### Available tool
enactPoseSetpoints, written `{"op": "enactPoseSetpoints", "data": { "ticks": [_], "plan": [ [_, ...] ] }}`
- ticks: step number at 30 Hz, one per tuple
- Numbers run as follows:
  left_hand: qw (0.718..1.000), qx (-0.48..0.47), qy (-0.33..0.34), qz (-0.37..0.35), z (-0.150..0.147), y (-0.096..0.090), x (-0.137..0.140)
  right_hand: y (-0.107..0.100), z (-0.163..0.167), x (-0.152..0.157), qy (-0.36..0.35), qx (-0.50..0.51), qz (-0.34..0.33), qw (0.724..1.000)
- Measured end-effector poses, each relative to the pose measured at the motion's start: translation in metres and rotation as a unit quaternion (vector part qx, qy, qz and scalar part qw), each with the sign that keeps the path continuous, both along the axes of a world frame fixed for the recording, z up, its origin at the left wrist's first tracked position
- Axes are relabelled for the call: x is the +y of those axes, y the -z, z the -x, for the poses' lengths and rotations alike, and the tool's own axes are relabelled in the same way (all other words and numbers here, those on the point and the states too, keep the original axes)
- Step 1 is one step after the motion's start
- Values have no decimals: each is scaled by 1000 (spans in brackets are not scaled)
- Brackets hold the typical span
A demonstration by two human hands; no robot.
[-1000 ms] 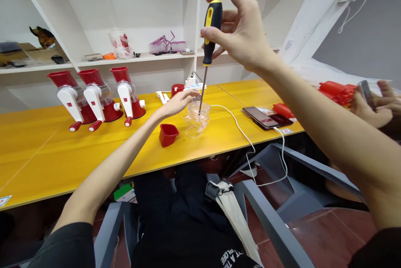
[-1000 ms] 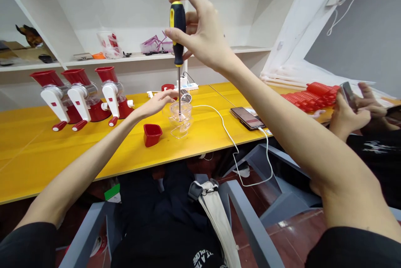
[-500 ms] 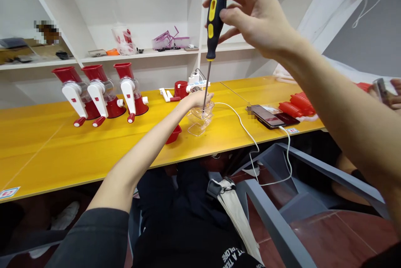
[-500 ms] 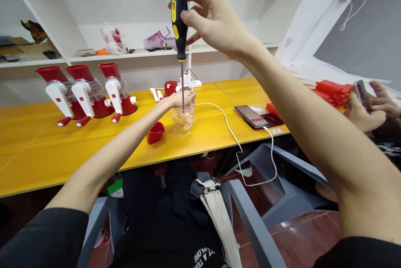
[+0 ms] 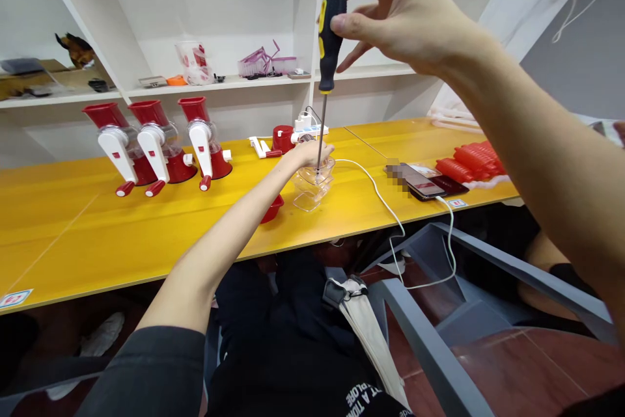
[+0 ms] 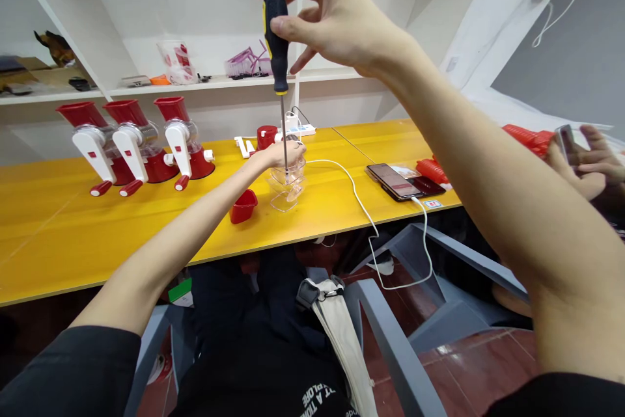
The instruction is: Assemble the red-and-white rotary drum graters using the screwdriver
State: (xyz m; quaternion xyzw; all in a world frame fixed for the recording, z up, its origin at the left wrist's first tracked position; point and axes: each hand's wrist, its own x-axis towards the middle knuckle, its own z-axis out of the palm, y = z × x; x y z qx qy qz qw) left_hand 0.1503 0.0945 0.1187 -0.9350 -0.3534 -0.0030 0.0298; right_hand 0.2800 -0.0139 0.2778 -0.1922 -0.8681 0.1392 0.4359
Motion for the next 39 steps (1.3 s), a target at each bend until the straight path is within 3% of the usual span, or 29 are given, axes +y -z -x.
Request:
{"op": "enactPoseSetpoints", "data": {
  "ticks": [8,15,19,24,30,39],
  "plan": [
    [1000,5,-15,4,2,-3,-4,2,5,5,45,59,-46,996],
    [1000,6,-16,6,2,-3,-4,10,10,6,63,117,1,991],
    [1000,8,-13,2,1,-2,-2,10,6,4,71,107,-10,992],
    [1000,9,-13,0,1,-2,-2,1,-2,1,28,76,65,995],
    [1000,8,-15,1,2,-2,-3,3,3,3,33,109,6,993],
    [1000,4,-19,6,0,-1,0,7,3,0,44,82,21,995]
  ]
}}
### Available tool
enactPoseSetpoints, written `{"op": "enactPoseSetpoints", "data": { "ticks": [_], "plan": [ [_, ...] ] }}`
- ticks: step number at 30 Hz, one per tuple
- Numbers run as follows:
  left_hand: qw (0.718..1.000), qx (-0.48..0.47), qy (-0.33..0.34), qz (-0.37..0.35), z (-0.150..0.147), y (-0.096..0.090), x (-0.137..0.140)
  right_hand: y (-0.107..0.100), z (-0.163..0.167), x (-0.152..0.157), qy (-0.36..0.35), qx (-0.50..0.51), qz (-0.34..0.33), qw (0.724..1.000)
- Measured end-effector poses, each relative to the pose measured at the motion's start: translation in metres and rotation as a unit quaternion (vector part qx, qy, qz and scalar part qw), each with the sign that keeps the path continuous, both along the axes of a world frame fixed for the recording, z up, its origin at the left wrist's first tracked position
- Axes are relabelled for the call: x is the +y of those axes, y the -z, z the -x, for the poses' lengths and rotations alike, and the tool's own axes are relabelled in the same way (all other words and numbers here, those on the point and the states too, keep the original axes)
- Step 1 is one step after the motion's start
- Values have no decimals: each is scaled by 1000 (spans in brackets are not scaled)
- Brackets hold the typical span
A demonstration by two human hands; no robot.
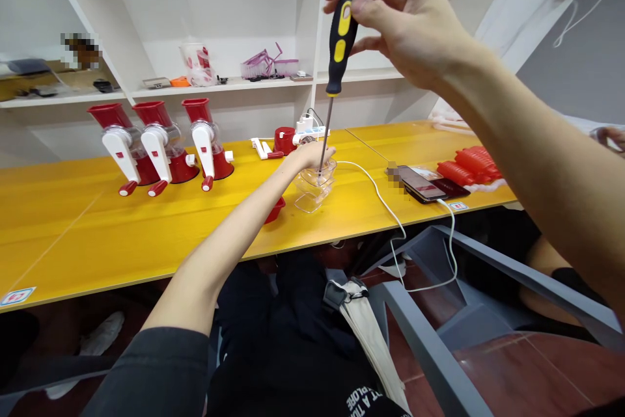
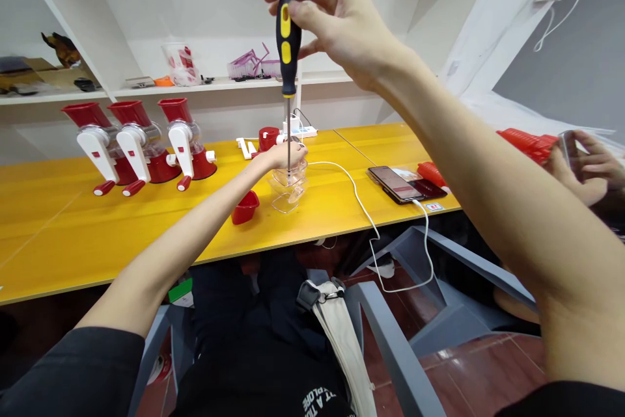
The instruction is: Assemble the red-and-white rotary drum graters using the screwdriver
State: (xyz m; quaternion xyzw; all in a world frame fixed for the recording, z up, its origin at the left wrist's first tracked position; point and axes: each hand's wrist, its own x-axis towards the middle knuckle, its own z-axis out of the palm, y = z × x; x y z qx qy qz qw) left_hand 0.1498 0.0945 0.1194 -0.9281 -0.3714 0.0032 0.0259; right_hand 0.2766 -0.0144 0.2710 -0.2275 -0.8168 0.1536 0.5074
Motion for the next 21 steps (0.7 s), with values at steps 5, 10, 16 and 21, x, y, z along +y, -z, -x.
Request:
{"op": "enactPoseSetpoints", "data": {
  "ticks": [5,10,16,21],
  "plan": [
    [1000,-10,-3,6,1,-1,-3,-1,0,2,-38,6,-1,999],
    [1000,-12,-9,12,2,-4,-6,1,4,9,-19,53,-44,997],
    [999,-15,-21,21,0,-6,-10,1,-3,15,-11,41,-17,999],
    [999,-25,-27,27,0,-8,-14,2,-4,17,-29,61,-34,997]
  ]
}}
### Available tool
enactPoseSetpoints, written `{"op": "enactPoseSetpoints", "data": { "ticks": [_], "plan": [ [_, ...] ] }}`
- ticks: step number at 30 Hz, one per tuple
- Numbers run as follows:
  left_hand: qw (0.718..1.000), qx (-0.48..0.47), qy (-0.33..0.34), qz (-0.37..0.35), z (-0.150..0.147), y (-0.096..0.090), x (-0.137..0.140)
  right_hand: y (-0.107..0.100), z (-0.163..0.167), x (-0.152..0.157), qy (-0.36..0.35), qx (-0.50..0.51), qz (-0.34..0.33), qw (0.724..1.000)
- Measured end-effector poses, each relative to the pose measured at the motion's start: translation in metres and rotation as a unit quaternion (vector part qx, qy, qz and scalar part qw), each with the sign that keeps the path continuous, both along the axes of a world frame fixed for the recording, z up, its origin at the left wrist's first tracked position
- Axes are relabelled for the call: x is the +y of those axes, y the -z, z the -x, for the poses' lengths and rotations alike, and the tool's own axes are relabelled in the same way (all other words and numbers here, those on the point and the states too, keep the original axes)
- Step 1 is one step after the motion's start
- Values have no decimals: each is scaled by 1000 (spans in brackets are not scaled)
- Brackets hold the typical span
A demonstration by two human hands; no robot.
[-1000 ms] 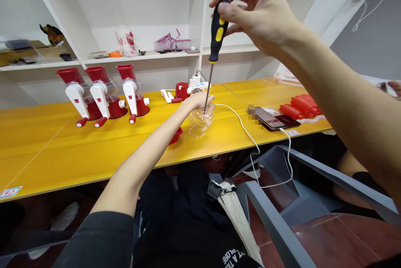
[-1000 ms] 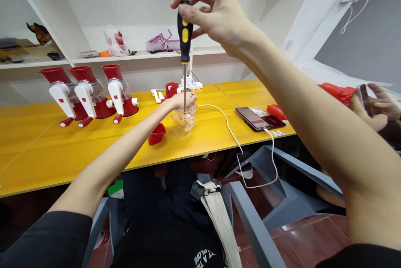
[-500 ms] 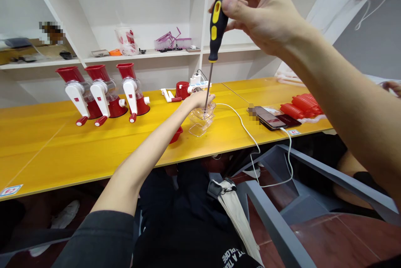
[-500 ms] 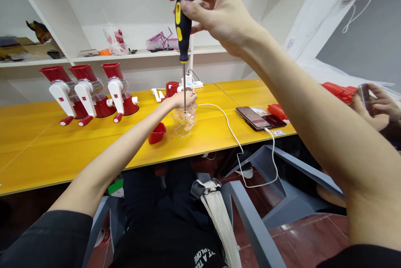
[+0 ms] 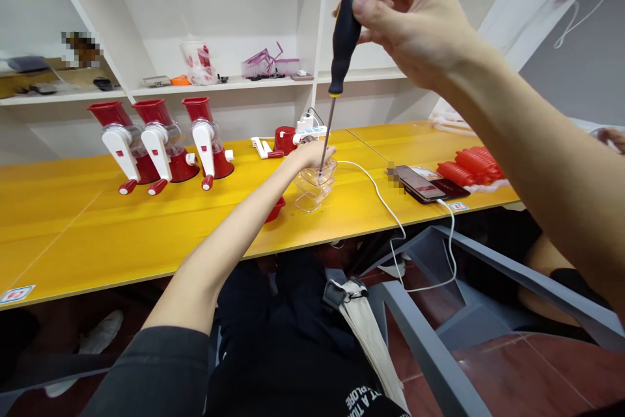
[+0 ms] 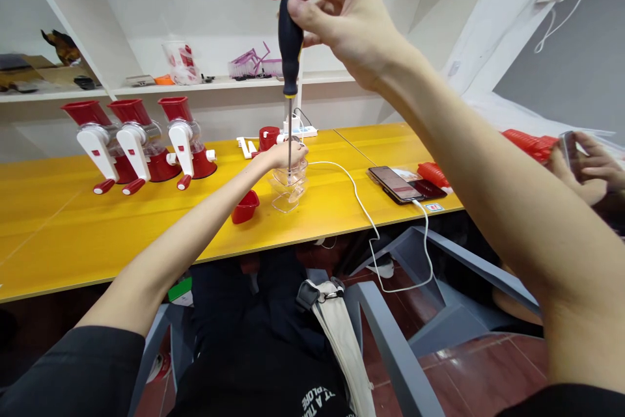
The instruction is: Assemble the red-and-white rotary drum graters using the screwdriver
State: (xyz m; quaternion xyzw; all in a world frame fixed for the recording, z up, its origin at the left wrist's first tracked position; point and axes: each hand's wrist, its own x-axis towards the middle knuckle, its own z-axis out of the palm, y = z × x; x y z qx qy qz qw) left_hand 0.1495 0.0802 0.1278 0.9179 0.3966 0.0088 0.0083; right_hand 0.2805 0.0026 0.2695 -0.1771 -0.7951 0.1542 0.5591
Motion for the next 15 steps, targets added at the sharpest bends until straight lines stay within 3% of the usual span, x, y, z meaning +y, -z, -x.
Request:
{"op": "enactPoseSetpoints", "data": {
  "ticks": [6,12,15],
  "plan": [
    [1000,-4,0,0,1,-1,-1,1,8,-1,28,14,-46,998],
    [1000,-5,-7,6,1,0,-1,1,2,-7,-19,0,15,1000],
    [1000,-13,-7,6,0,1,0,1,2,-9,-31,-11,13,999]
  ]
}}
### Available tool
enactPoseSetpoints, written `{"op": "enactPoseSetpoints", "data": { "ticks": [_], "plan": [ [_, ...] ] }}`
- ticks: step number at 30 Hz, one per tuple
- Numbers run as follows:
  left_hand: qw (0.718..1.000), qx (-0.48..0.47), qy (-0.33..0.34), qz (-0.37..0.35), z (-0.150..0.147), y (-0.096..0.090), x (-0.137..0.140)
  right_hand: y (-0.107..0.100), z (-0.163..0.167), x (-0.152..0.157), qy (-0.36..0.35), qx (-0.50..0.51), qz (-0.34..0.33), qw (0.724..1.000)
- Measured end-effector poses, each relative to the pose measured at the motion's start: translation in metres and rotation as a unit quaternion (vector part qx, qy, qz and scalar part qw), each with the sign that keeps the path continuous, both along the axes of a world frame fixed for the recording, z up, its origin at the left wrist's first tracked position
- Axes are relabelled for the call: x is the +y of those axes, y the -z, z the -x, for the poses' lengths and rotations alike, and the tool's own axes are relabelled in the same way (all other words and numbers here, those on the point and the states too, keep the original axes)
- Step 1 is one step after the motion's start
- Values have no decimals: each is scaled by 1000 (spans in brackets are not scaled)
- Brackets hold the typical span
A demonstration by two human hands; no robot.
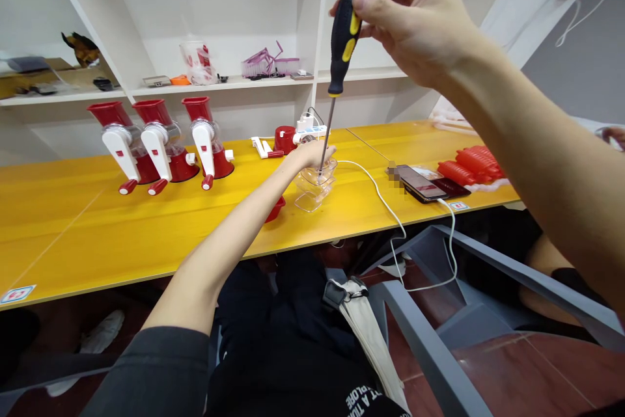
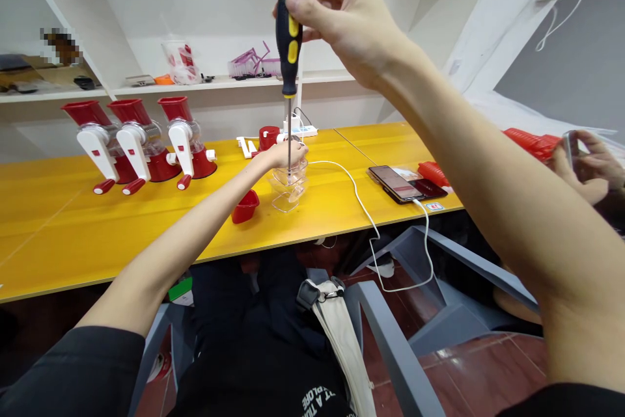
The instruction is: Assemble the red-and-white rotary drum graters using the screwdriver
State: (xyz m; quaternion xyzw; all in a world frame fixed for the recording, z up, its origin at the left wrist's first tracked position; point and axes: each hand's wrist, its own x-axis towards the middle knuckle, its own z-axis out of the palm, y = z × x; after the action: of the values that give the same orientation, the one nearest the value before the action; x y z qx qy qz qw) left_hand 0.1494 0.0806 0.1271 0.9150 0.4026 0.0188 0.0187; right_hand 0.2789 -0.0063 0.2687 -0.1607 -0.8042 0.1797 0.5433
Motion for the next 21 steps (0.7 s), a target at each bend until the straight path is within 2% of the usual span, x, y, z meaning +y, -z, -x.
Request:
{"op": "enactPoseSetpoints", "data": {
  "ticks": [6,14,21],
  "plan": [
    [1000,-3,7,0,-1,2,4,1,8,-1,37,13,-66,997],
    [1000,14,21,-14,0,4,6,-1,7,0,36,15,-31,999],
    [999,18,20,-17,0,3,6,2,10,1,70,30,-107,991]
  ]
}}
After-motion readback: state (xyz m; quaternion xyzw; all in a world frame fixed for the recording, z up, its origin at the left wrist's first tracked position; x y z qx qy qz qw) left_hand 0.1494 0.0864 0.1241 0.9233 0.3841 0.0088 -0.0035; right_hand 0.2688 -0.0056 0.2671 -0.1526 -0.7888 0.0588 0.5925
